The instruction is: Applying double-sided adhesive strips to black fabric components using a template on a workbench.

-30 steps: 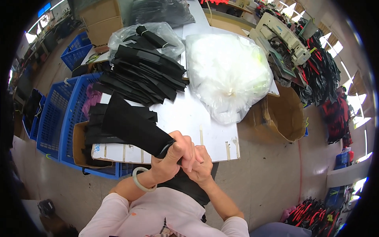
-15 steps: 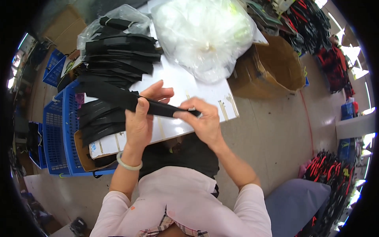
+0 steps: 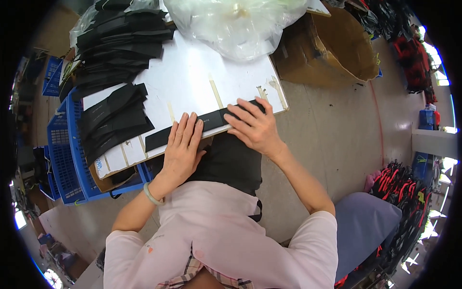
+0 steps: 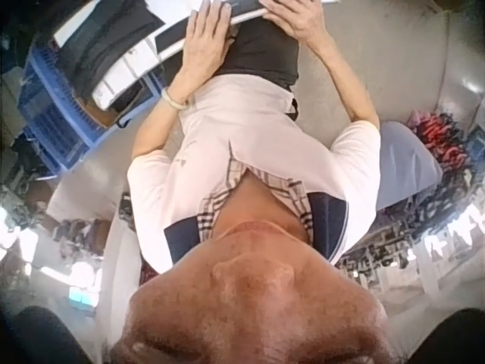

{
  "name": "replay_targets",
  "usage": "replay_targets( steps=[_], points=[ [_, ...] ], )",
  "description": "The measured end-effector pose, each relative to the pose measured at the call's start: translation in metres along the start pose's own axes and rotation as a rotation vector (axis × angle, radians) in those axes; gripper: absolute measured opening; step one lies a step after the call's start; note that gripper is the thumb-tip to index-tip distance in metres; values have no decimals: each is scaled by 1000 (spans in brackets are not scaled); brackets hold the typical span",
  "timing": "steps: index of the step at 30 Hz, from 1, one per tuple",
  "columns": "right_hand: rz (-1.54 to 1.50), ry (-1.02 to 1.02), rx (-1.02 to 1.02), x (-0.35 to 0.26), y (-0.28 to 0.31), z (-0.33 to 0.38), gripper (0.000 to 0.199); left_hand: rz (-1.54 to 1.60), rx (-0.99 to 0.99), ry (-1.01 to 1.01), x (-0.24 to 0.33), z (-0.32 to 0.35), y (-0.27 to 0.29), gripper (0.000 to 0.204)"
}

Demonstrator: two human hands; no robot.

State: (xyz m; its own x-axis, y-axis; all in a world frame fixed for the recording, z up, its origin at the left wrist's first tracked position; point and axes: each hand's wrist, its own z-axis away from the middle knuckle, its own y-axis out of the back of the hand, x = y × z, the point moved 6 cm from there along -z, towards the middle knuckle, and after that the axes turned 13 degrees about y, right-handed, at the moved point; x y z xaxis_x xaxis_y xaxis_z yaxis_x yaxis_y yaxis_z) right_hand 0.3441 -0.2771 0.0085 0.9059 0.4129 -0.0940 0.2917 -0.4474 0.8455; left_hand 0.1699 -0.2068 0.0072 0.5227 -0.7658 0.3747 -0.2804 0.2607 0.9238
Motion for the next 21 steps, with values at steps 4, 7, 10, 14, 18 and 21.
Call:
replay_targets(
  steps=[4, 7, 10, 14, 18, 21],
  points=[
    [13, -61, -68, 8, 1, 9, 43, -21, 65, 28, 14, -7, -8, 83],
    [26, -76, -69, 11, -1, 10, 47, 25, 107, 90, 20, -11, -13, 84],
    [26, -67, -59, 12, -2, 12, 48, -88, 115, 50, 24, -11, -18, 71],
    [31, -63, -54, 12, -2, 13, 48, -117, 115, 78, 29, -12, -19, 66],
    [20, -63, -50, 13, -2, 14, 49, -81, 143, 99, 31, -13, -30, 82],
    [24, -61, -47, 13, -4, 15, 49, -112, 161, 89, 30, -12, -33, 82]
  ],
)
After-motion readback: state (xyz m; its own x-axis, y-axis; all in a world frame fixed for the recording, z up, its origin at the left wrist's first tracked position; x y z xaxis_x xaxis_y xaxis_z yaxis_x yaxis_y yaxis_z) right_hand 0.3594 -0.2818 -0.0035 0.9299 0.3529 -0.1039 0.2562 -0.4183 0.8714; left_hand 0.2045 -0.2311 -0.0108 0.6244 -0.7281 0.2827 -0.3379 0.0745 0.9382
